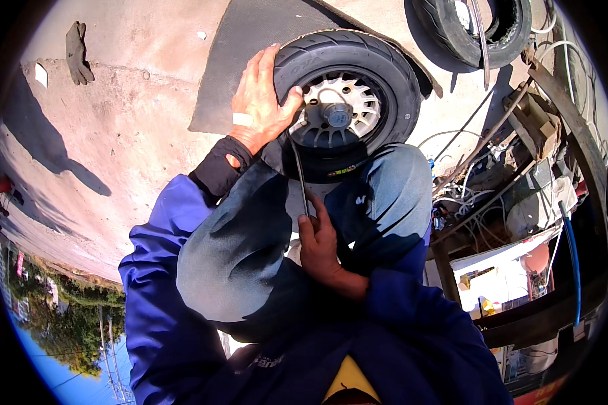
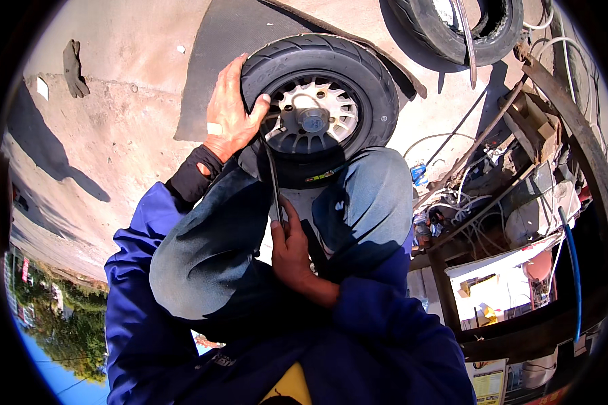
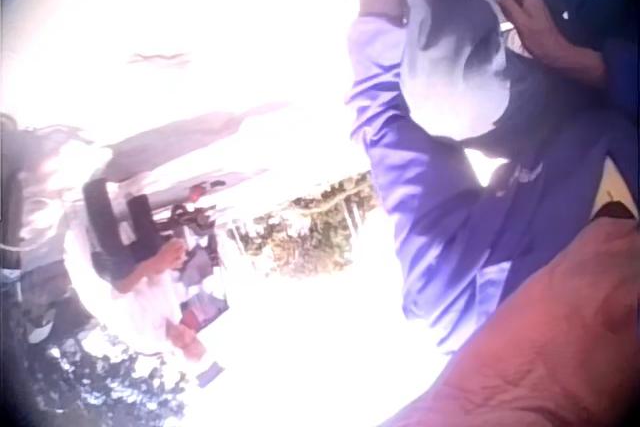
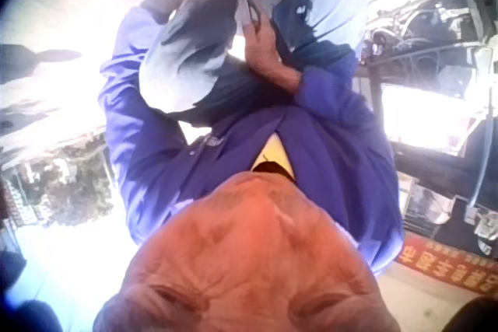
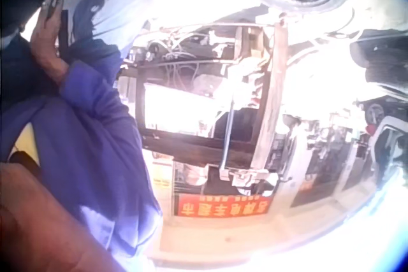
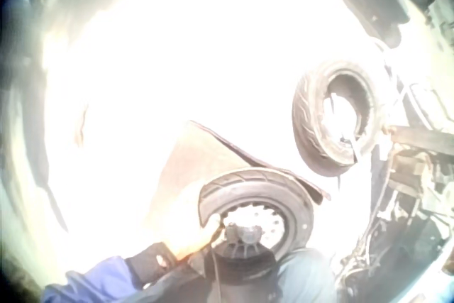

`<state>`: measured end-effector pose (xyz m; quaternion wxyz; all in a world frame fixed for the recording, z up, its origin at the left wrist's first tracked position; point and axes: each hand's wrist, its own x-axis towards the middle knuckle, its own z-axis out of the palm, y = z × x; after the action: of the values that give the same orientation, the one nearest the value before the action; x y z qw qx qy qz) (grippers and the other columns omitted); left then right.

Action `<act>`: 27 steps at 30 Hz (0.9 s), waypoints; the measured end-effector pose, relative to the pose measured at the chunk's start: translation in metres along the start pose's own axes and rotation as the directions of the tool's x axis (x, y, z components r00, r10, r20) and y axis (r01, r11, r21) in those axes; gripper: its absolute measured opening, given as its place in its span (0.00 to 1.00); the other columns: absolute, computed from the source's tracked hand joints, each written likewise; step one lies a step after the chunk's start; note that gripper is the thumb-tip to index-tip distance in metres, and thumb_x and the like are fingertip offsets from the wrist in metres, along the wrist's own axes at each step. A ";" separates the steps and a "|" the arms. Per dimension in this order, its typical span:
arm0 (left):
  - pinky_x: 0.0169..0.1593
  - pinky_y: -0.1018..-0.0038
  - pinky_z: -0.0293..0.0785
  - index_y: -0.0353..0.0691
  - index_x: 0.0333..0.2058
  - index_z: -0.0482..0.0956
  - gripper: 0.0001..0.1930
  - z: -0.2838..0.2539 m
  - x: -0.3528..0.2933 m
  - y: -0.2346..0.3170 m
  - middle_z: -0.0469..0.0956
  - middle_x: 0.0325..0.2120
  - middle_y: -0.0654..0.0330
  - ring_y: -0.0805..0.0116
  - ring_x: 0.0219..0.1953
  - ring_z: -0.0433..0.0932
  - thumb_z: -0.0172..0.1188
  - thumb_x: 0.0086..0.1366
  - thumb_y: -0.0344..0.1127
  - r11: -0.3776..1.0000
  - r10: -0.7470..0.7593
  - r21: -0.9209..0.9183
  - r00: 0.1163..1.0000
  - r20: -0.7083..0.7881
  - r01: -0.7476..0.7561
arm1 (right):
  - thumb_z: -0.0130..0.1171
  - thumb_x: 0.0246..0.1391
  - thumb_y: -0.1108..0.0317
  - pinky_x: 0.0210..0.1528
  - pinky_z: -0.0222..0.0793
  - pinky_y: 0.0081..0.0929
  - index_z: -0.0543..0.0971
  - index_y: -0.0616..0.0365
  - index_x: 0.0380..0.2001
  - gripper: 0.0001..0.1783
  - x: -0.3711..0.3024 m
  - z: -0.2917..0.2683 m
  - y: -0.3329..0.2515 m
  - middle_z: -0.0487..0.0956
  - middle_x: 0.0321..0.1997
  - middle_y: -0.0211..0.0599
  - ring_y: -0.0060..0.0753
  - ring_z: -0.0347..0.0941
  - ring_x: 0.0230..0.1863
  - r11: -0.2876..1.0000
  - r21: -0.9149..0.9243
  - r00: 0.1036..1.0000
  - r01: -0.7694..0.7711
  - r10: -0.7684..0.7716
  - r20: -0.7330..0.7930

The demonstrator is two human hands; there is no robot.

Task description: The person retrieves a new tire from a plastic bag and carries it outside. They then mount the tire onto a scooter wheel rim using a tire lever, prying the tire bead over the rim edge to secure it in place.

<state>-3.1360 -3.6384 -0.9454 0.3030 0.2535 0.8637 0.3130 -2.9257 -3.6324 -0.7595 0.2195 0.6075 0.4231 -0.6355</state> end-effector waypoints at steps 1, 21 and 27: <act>0.64 0.55 0.70 0.39 0.69 0.61 0.40 0.002 -0.002 -0.005 0.69 0.61 0.41 0.40 0.61 0.71 0.65 0.59 0.39 1.000 0.002 -0.018 1.000 -0.009 -0.002 | 0.49 0.70 0.70 0.29 0.63 0.28 0.60 0.56 0.74 0.31 0.001 -0.004 0.008 0.72 0.23 0.31 0.24 0.67 0.23 0.993 -0.113 0.999 0.037 -0.037 0.007; 0.68 0.55 0.65 0.35 0.68 0.64 0.36 0.014 -0.006 -0.028 0.70 0.61 0.40 0.40 0.64 0.69 0.59 0.62 0.40 0.987 0.091 -0.128 0.994 -0.058 -0.097 | 0.52 0.60 0.72 0.39 0.79 0.47 0.76 0.58 0.55 0.19 0.070 -0.124 -0.190 0.83 0.33 0.50 0.55 0.84 0.34 -0.270 -0.902 0.930 0.338 -0.053 0.364; 0.68 0.56 0.65 0.36 0.68 0.64 0.35 0.014 -0.007 -0.033 0.71 0.62 0.42 0.42 0.64 0.70 0.57 0.64 0.41 0.992 0.048 -0.116 0.997 -0.058 -0.054 | 0.53 0.58 0.75 0.43 0.78 0.46 0.81 0.54 0.48 0.16 0.098 -0.169 -0.236 0.82 0.39 0.42 0.53 0.82 0.42 -0.260 -0.866 0.879 0.428 -0.105 0.466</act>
<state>-3.1299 -3.6598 -0.9745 0.2854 0.2486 0.8451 0.3777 -3.0294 -3.3444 -0.7735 0.4977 0.0355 0.8495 -0.1715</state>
